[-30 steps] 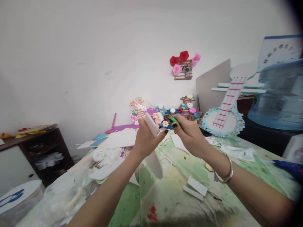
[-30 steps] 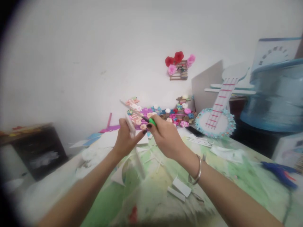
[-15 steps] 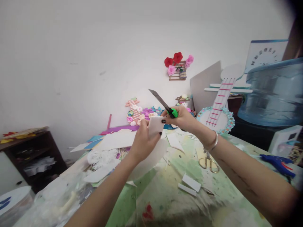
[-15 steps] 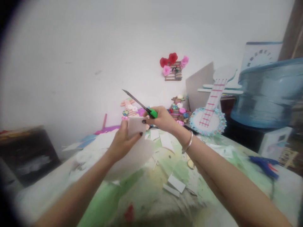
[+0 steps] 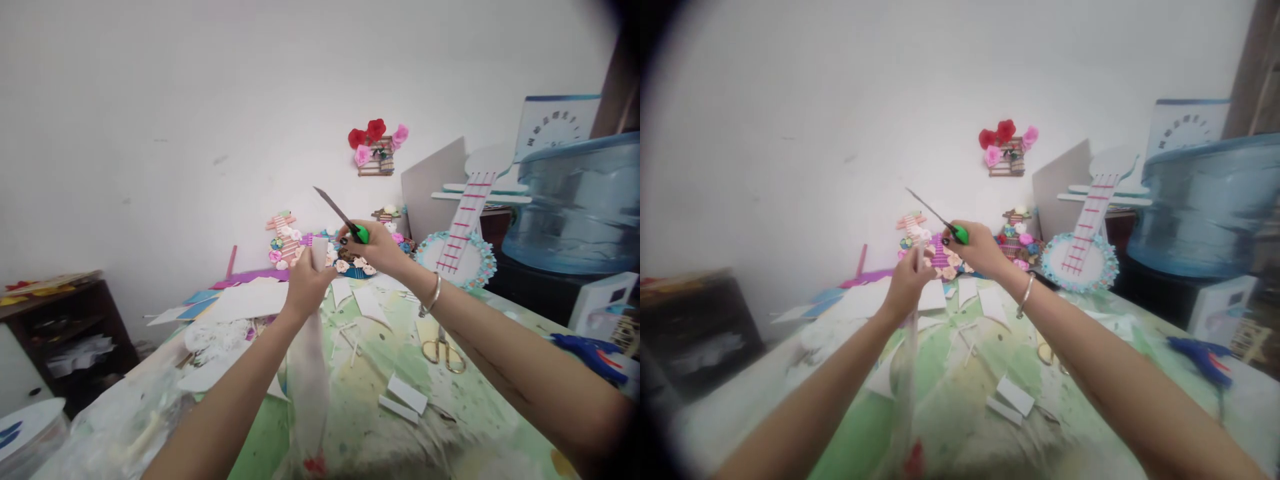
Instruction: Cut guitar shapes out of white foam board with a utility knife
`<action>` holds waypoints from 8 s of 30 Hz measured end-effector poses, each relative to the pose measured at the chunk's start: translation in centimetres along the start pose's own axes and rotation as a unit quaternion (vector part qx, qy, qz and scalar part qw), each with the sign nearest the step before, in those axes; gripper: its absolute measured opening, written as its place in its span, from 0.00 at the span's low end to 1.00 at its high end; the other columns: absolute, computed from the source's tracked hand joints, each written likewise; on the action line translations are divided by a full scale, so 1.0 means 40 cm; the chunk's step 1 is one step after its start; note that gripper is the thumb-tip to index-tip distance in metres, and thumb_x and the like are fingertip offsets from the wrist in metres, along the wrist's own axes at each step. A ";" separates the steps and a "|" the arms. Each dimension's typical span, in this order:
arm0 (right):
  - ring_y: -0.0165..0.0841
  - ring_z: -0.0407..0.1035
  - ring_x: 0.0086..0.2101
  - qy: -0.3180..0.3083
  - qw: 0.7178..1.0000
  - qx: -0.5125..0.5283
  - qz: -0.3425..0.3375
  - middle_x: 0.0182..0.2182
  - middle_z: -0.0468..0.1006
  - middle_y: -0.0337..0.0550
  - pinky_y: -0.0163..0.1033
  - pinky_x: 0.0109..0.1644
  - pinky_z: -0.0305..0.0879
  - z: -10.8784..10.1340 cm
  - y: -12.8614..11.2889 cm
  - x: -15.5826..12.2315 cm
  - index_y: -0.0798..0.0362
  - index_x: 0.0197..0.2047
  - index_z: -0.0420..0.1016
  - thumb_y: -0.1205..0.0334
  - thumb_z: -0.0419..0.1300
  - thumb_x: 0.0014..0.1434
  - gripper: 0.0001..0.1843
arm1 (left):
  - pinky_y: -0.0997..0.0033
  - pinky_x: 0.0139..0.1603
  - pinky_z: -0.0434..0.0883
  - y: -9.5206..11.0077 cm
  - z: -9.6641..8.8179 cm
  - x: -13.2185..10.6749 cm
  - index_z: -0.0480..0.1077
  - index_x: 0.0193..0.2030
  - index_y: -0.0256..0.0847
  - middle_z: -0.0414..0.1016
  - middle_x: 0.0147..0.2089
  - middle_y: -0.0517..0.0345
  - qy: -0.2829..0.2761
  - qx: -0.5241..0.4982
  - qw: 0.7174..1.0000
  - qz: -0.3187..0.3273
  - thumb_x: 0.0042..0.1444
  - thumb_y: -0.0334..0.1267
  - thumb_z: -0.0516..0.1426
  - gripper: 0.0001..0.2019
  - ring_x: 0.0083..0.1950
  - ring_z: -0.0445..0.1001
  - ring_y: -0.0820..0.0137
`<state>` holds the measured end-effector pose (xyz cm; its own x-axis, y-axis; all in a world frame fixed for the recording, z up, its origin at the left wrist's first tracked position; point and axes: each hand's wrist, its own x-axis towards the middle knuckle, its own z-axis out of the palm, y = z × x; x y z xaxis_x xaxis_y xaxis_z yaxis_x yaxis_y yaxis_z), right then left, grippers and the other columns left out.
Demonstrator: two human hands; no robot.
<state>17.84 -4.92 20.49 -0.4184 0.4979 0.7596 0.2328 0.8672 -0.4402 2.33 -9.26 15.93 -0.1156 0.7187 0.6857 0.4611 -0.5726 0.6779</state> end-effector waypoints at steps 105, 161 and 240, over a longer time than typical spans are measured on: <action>0.29 0.55 0.20 -0.086 0.880 -0.466 0.038 0.18 0.67 0.42 0.36 0.27 0.40 -0.047 -0.112 -0.108 0.54 0.28 0.73 0.33 0.32 0.58 0.40 | 0.71 0.26 0.54 -0.007 0.016 -0.064 0.59 0.37 0.39 0.60 0.25 0.62 0.000 0.063 0.993 0.100 0.39 0.35 0.52 0.14 0.25 0.57 0.71; 0.28 0.49 0.19 -0.073 0.880 -0.468 0.025 0.17 0.64 0.41 0.38 0.27 0.36 -0.039 -0.132 -0.110 0.54 0.21 0.63 0.50 0.34 0.65 0.30 | 0.70 0.26 0.51 0.021 0.028 -0.083 0.52 0.32 0.42 0.55 0.25 0.63 -0.040 0.124 0.983 0.130 0.41 0.35 0.52 0.11 0.25 0.55 0.71; 0.18 0.46 0.15 -0.061 0.830 0.372 0.412 0.24 0.74 0.42 0.31 0.18 0.41 0.213 0.311 -0.274 0.59 0.36 0.74 0.55 0.65 0.44 0.18 | 0.54 0.42 0.65 -0.301 0.038 0.167 0.55 0.51 0.30 0.70 0.44 0.27 0.004 0.352 0.913 -0.208 0.51 0.59 0.49 0.32 0.49 0.70 0.44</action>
<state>17.85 0.35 2.62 -0.4822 0.8758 0.0196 -0.1024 -0.0342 -0.9942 -2.66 3.05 11.94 -0.4148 0.8114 0.4119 0.8264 0.1465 0.5436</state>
